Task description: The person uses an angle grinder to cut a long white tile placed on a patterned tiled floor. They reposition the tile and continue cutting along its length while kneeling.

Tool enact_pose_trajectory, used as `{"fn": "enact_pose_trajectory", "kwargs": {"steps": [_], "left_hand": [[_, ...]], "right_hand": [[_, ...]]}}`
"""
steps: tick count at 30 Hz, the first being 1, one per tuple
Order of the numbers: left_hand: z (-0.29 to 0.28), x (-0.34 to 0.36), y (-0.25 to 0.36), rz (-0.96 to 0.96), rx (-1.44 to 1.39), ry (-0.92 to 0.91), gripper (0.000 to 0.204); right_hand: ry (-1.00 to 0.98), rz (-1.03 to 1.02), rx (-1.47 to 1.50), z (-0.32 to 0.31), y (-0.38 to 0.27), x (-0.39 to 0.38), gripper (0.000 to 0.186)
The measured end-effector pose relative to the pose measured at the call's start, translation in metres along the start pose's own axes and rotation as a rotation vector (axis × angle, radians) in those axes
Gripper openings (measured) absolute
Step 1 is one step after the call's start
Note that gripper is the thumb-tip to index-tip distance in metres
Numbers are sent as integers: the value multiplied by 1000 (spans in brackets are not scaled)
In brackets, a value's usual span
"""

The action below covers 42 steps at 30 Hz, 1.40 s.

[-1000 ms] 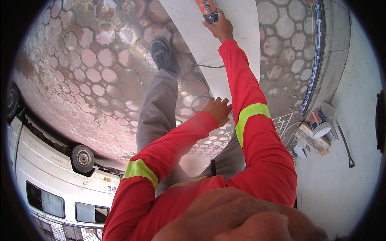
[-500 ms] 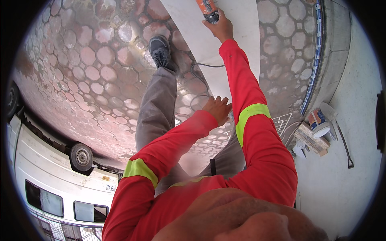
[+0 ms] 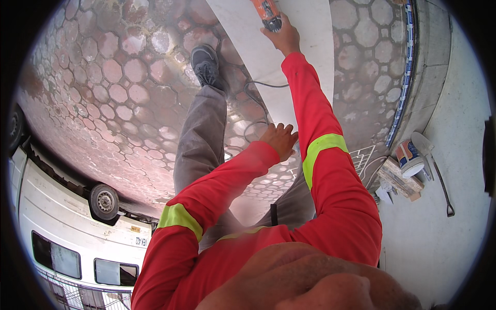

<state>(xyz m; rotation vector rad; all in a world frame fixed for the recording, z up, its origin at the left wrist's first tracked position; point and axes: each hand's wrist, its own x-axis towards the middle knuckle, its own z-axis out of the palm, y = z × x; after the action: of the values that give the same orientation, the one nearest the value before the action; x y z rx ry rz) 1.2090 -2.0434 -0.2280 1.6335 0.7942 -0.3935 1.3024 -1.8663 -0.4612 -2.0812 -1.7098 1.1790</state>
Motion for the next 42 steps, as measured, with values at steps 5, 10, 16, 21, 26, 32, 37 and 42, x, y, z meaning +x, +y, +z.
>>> {"fn": "enact_pose_trajectory", "kwargs": {"steps": [5, 10, 16, 21, 26, 32, 37, 42], "left_hand": [[7, 1, 3, 0, 7, 6, 46], [11, 3, 6, 7, 2, 9, 46], [14, 4, 10, -1, 21, -8, 47], [19, 4, 11, -1, 18, -7, 47], [25, 2, 11, -3, 5, 10, 46], [24, -1, 12, -7, 10, -6, 45], [20, -1, 15, -15, 10, -22, 46], [25, 0, 15, -17, 11, -36, 47]], "right_hand": [[7, 31, -48, 1, 3, -3, 82], [-33, 58, 31, -2, 10, -15, 84], [-9, 33, 18, -2, 16, -24, 83], [-12, 31, -16, -2, 17, -26, 83], [-31, 61, 18, -2, 18, -30, 83], [-29, 101, 41, -4, 19, -42, 82], [-35, 67, 26, -5, 21, -47, 84], [-30, 69, 17, -3, 26, -46, 85]]}}
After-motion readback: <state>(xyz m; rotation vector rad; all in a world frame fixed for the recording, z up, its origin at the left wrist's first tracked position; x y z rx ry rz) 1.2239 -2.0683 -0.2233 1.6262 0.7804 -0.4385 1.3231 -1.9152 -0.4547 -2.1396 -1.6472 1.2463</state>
